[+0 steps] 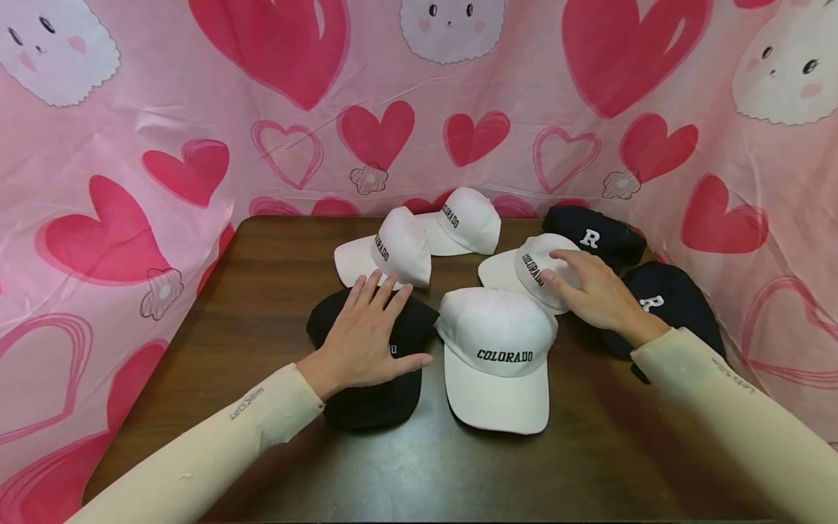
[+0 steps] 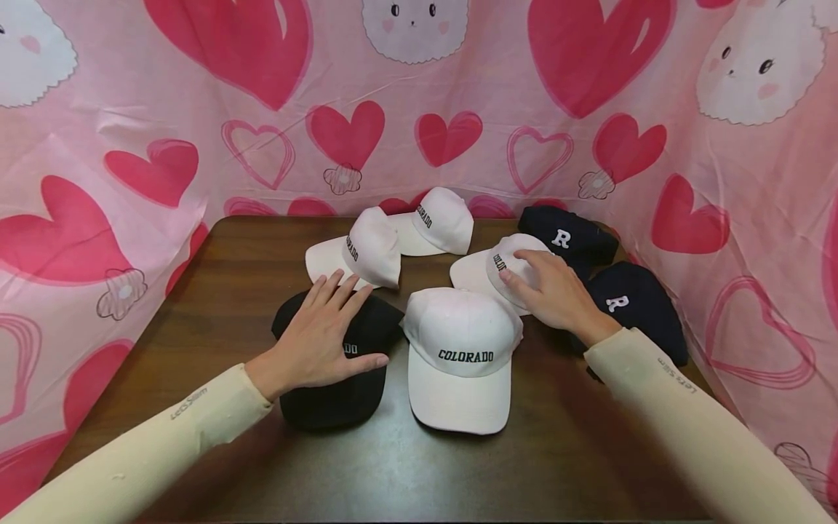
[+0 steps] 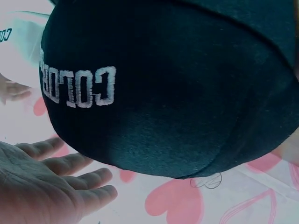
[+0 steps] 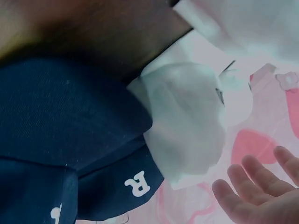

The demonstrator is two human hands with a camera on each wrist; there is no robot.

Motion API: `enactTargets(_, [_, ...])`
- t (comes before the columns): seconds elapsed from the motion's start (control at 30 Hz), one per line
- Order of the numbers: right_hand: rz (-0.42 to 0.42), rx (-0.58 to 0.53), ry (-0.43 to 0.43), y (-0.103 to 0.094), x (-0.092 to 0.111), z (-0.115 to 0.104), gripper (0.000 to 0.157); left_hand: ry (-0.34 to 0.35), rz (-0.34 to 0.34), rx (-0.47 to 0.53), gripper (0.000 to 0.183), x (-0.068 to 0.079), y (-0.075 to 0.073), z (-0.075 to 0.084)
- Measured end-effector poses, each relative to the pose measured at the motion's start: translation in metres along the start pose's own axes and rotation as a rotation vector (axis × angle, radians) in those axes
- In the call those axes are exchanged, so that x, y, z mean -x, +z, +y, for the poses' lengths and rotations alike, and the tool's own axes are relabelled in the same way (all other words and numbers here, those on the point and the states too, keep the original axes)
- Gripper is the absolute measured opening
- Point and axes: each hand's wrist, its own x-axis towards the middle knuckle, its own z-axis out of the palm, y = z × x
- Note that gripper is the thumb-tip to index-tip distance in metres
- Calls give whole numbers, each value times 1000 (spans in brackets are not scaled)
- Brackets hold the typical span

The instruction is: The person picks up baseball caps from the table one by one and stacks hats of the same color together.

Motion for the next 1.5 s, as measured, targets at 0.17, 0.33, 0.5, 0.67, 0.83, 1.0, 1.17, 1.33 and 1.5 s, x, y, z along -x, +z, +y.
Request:
enactTargets(0.17, [-14,52,51,-5,-6,5,71,17,16,10,108,-3,1,4])
enactTargets(0.33, [-4,96,84,-8,-12,11,74,23,29,11,107,-7,1,8])
enactTargets(0.5, [0,119,108,-11,-17,15,75,34,46,16,106,-12,1,12])
enactTargets(0.67, [-5,129,123,-12,-21,20,75,48,55,3,106,-17,3,15])
enactTargets(0.83, [-28,142,151,-14,-27,25,74,47,29,8,106,-20,3,17])
enactTargets(1.0, [-96,169,221,-16,-34,28,80,41,3,10,107,-21,5,19])
enactTargets(1.17, [-162,172,293,-17,-40,29,87,39,-1,3,108,-21,6,20])
enactTargets(1.33, [-248,147,370,-18,-47,32,91,43,8,-1,107,-20,6,22])
enactTargets(1.5, [-281,114,405,-16,-51,37,89,44,7,4,108,-19,7,22])
